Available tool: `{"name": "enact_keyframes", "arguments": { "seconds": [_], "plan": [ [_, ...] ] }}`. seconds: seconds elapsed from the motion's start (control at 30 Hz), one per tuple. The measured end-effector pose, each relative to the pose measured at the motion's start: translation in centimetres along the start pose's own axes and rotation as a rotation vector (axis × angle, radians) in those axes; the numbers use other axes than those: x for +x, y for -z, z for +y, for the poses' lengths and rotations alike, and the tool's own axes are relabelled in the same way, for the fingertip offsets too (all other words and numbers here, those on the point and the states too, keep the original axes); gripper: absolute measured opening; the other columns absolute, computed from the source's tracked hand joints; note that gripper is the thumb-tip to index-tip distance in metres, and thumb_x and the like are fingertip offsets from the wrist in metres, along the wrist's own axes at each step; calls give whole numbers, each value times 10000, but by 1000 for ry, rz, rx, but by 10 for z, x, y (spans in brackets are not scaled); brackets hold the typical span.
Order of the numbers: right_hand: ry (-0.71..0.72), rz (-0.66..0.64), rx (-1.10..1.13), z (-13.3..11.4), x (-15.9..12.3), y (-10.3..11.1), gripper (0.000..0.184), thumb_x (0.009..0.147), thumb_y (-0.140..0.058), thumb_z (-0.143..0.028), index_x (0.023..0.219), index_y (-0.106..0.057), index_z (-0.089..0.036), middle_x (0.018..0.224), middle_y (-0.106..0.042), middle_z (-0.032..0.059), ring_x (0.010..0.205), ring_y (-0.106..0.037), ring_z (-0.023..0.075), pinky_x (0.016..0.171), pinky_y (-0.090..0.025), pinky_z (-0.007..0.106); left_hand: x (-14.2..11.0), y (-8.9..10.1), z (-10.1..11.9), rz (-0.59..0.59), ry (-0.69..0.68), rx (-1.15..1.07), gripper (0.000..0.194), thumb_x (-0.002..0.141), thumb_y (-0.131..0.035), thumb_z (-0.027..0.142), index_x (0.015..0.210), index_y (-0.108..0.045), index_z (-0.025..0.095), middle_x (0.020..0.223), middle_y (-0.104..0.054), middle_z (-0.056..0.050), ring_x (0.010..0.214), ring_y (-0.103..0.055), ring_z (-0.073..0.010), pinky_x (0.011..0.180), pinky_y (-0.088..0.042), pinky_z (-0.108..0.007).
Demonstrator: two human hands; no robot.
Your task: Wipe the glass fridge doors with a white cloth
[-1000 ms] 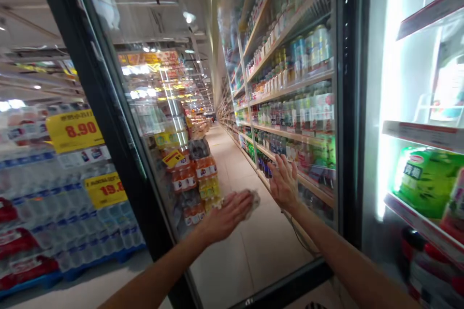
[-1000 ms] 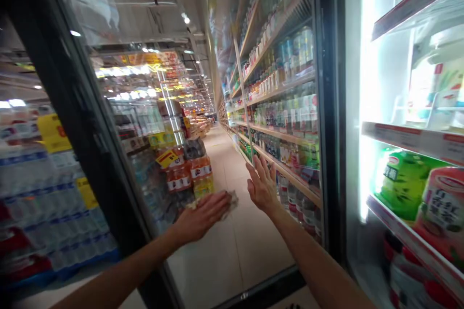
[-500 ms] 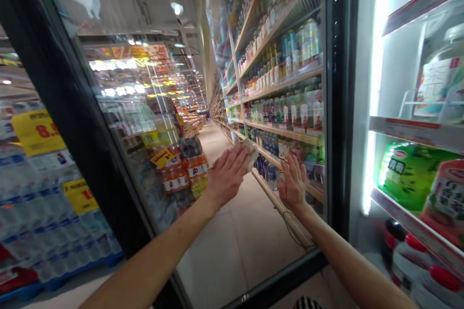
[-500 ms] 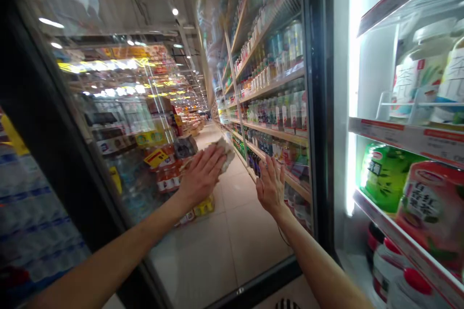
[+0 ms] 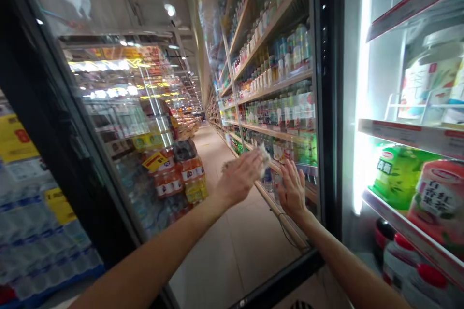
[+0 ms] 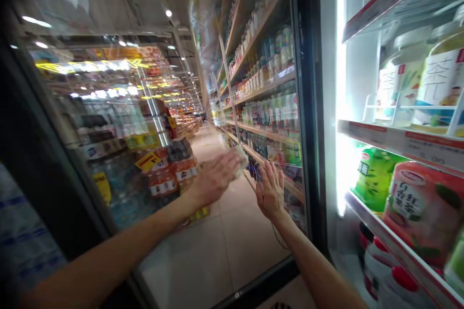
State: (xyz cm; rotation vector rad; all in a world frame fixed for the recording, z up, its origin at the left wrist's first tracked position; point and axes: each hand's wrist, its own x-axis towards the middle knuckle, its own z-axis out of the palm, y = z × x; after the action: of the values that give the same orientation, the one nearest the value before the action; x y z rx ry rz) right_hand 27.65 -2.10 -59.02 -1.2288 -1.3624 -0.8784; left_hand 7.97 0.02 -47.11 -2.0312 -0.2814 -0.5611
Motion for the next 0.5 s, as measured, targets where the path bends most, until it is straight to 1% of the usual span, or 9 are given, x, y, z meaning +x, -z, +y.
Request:
{"name": "enact_keyframes", "arguments": {
  "seconds": [0.07,0.1,0.13,0.17,0.27,0.3,0.33,0.47,0.5],
  "plan": [
    [-5,-19,-1,2,-1,1,607,855,-411,-211,1421,-191,-228,1456,-323,115,1360,-267,256,1078,-244,526,-6,-6,13,-55,-150,-26,426,892,-355,186,1310,-405,124,1417,-367,-76,1351,-243,-178,1098,-270,-330],
    [-5,-25,-3,3,-1,1,606,854,-410,-210,1420,-194,-224,1451,-331,118,1360,-269,255,1077,-248,524,-5,-8,14,-66,-178,-27,421,893,-353,183,1306,-411,128,1413,-374,-70,1347,-253,-172,1096,-274,-324],
    [-6,-26,-6,5,-1,2,607,853,-410,-210,1420,-195,-220,1447,-339,120,1359,-271,254,1076,-251,522,-1,-7,11,-55,-162,-20,419,891,-352,172,1304,-414,129,1412,-377,-66,1346,-255,-175,1098,-272,-330],
    [-9,-22,-11,7,-1,3,608,852,-411,-209,1420,-196,-218,1444,-344,121,1359,-272,253,1076,-251,523,5,-5,5,-29,-110,-8,420,889,-352,161,1303,-414,124,1412,-377,-68,1349,-249,-188,1103,-265,-347],
    [-32,-4,-28,14,-1,5,608,849,-411,-213,1419,-200,-219,1445,-343,119,1360,-269,255,1078,-239,534,32,3,-17,72,129,33,429,892,-354,167,1313,-395,91,1425,-348,-98,1360,-208,-236,1114,-236,-405],
    [-42,-1,-33,16,-2,6,602,850,-408,-216,1417,-206,-220,1444,-345,118,1358,-273,255,1078,-234,537,38,4,-19,89,167,39,431,894,-352,169,1315,-390,84,1427,-343,-106,1361,-203,-245,1114,-232,-414],
    [-51,-1,-38,18,-2,7,595,852,-406,-217,1415,-214,-219,1441,-350,118,1356,-279,255,1078,-233,538,41,2,-17,91,158,32,429,896,-348,170,1315,-389,85,1425,-346,-107,1360,-206,-245,1114,-231,-414],
    [-35,-2,-59,25,-3,11,577,856,-400,-209,1408,-234,-204,1428,-370,127,1354,-285,252,1078,-247,526,34,-13,11,11,-130,-49,417,893,-343,166,1300,-414,106,1398,-398,-80,1332,-288,-192,1107,-251,-341],
    [-29,1,-64,27,-3,13,576,856,-402,-206,1408,-235,-203,1427,-372,128,1354,-285,252,1078,-247,526,35,-15,14,-1,-161,-54,416,891,-347,166,1296,-420,108,1395,-403,-77,1329,-297,-187,1107,-251,-334]
  ]
}}
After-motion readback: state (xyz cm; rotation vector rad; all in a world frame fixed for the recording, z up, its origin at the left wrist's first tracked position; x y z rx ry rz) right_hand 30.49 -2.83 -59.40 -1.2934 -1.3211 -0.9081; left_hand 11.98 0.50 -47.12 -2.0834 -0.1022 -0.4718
